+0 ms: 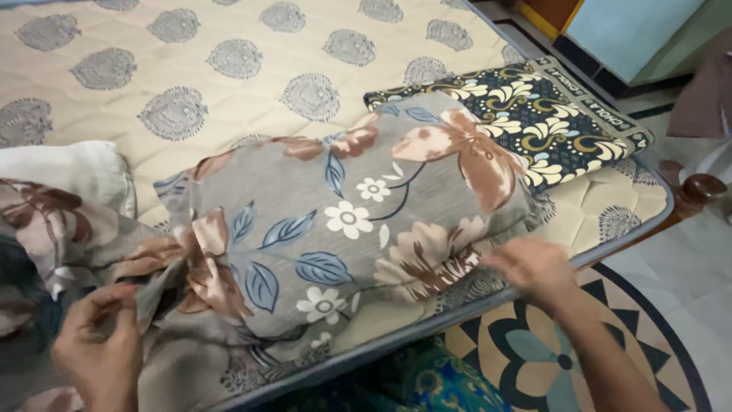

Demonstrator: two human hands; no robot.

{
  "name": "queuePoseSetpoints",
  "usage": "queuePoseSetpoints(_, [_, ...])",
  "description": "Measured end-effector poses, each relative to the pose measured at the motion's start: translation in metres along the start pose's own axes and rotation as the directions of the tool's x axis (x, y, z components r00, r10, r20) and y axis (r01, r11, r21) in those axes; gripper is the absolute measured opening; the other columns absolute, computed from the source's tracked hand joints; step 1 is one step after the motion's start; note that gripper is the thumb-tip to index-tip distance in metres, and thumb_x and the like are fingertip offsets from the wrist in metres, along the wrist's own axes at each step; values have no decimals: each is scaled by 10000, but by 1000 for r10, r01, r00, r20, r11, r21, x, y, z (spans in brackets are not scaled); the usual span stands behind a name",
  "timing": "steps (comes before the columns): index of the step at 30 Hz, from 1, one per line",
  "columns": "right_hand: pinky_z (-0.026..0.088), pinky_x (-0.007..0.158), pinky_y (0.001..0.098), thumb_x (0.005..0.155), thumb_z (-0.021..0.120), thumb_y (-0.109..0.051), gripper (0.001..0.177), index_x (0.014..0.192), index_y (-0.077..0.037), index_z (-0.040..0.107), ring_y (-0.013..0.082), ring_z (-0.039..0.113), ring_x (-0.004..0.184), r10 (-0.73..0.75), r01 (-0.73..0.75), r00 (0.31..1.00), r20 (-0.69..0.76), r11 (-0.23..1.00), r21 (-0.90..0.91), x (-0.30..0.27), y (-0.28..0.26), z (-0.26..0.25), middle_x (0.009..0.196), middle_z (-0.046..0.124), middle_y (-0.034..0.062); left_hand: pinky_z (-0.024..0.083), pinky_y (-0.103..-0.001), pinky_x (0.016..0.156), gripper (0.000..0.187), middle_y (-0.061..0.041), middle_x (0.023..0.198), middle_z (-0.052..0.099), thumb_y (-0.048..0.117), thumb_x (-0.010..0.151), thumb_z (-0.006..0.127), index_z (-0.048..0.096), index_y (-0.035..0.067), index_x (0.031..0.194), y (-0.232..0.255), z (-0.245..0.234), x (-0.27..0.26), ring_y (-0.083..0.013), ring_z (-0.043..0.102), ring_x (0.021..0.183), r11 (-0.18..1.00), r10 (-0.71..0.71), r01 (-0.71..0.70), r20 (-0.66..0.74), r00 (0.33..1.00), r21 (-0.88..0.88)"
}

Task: The person stuffs a pillow into a floral-patterned pillowcase on a bed, smoothing the fabric and tucking the edges inside.

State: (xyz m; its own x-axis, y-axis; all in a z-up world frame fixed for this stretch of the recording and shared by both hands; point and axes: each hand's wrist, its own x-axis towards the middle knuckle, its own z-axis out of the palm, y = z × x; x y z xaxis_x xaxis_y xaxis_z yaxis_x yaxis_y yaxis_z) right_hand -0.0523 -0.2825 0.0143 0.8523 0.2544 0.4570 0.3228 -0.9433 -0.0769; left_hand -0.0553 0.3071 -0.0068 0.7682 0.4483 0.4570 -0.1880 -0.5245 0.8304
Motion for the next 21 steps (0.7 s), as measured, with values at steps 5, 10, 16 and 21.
queuePoseSetpoints(5, [521,774,392,1047,720,-260,213,1127,-63,715,278,685,871,257,-277,874,-412,961,12,33,30,-1,974,726,87,530,-346,866,217,-137,1101,714,25,884,715,713,17,1101,72,38,-17,-272,693,988,957,260,-278,178,949,87])
queuePoseSetpoints(10, [507,671,410,946,757,-309,321,1102,-35,693,292,673,721,557,-494,798,-228,823,282,68,22,43,824,701,114,440,-488,932,408,-141,1168,677,307,798,789,712,65,1117,128,105,-56,-336,615,1087,817,442,-529,341,830,228])
queuePoseSetpoints(16, [508,716,420,991,739,-250,234,1012,-27,674,290,668,755,525,-473,817,-237,847,243,63,46,64,848,709,135,412,-518,1021,266,-145,1183,659,188,788,751,706,87,1031,123,150,-66,-333,591,1153,732,513,-604,329,793,314])
queuePoseSetpoints(21, [548,688,406,983,712,-251,224,1000,-29,684,203,671,728,579,-520,813,-54,765,379,15,62,2,840,725,102,403,-530,1050,176,-52,1003,669,93,722,718,679,101,894,125,124,-44,-254,623,1059,785,470,-585,420,776,201])
